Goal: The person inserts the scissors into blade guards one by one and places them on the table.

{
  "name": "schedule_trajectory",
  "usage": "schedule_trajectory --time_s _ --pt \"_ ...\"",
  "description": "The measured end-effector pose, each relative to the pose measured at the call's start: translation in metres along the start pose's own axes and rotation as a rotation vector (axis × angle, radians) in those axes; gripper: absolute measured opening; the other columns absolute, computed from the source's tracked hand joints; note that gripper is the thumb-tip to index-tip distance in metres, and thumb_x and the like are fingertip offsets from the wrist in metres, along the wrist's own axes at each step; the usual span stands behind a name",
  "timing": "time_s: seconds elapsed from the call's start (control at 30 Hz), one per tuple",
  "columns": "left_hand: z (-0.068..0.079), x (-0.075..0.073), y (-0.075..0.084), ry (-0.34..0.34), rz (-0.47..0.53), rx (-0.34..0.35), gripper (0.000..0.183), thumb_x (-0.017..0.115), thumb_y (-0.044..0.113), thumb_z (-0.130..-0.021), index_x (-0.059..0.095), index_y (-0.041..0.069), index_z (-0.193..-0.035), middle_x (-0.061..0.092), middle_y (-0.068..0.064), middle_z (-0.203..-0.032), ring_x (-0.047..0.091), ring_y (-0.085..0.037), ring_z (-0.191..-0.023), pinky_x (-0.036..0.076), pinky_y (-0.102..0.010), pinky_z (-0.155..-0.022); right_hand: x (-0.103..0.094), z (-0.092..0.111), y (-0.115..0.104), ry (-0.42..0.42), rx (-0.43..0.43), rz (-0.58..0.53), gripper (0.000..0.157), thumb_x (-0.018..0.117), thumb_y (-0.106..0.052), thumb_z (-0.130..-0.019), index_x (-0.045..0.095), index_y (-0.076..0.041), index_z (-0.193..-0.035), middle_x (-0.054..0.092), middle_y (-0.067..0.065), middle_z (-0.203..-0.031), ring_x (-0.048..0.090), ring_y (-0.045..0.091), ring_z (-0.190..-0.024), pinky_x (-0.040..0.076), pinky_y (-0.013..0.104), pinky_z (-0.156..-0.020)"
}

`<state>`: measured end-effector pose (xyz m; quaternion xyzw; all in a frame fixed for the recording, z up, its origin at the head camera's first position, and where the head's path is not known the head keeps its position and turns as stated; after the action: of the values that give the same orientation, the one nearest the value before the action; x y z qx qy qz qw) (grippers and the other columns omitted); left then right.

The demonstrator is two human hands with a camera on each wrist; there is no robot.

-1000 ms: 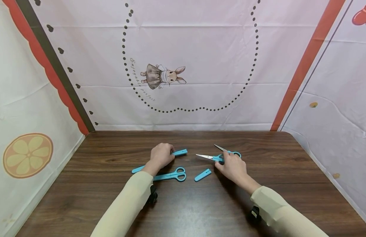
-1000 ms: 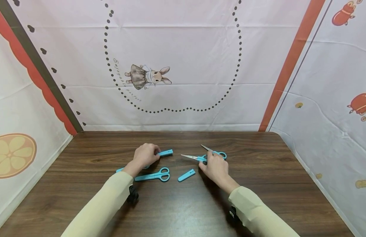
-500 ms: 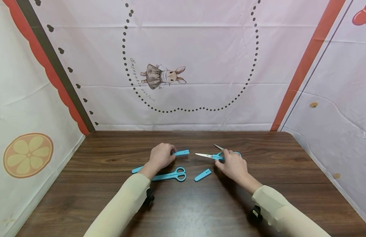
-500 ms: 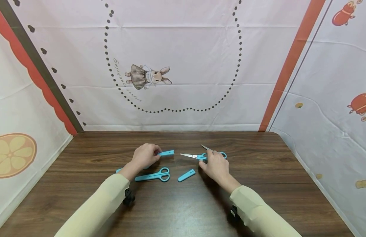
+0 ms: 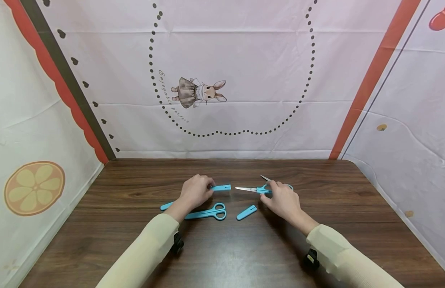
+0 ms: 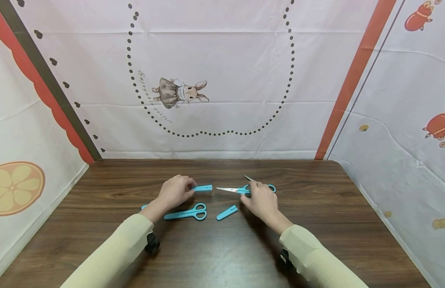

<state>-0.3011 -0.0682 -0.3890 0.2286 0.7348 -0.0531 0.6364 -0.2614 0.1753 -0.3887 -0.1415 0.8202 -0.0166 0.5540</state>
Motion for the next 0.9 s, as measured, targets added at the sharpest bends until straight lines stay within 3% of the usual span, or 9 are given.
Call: schedule_trajectory --time_s 0.5,0.9 --pt "0.008 -0.001 0.008 0.012 -0.002 0.058 0.013 0.069 0.024 -0.083 0.07 0.02 -0.095 0.064 0.006 -0.088 0.054 -0.011 -0.078 0.045 -0.027 -0.062 0.002 0.001 -0.009 -0.014 -0.029 -0.031 0.043 0.069 -0.036 -0.077 0.063 -0.008 -0.109 0.066 0.009 -0.098 0.044 0.011 -0.049 0.031 0.024 -0.037" --pt "0.014 -0.003 0.012 0.054 -0.016 0.092 0.013 0.07 0.024 -0.081 0.07 0.022 -0.094 0.065 0.008 -0.088 0.055 -0.01 -0.078 0.046 -0.025 -0.061 0.0 0.002 -0.016 0.011 -0.065 -0.04 0.044 0.069 -0.036 -0.076 0.064 -0.008 -0.109 0.066 0.009 -0.094 0.054 0.016 -0.058 0.035 0.025 -0.041"
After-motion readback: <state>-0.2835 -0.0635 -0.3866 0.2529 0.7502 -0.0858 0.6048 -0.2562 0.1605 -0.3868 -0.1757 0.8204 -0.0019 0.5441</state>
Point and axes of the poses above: each hand's wrist, its own z-axis away from the middle knuckle, its own x-axis out of the palm, y = z × x, the point moved 7 cm from there along -z, towards the middle knuckle
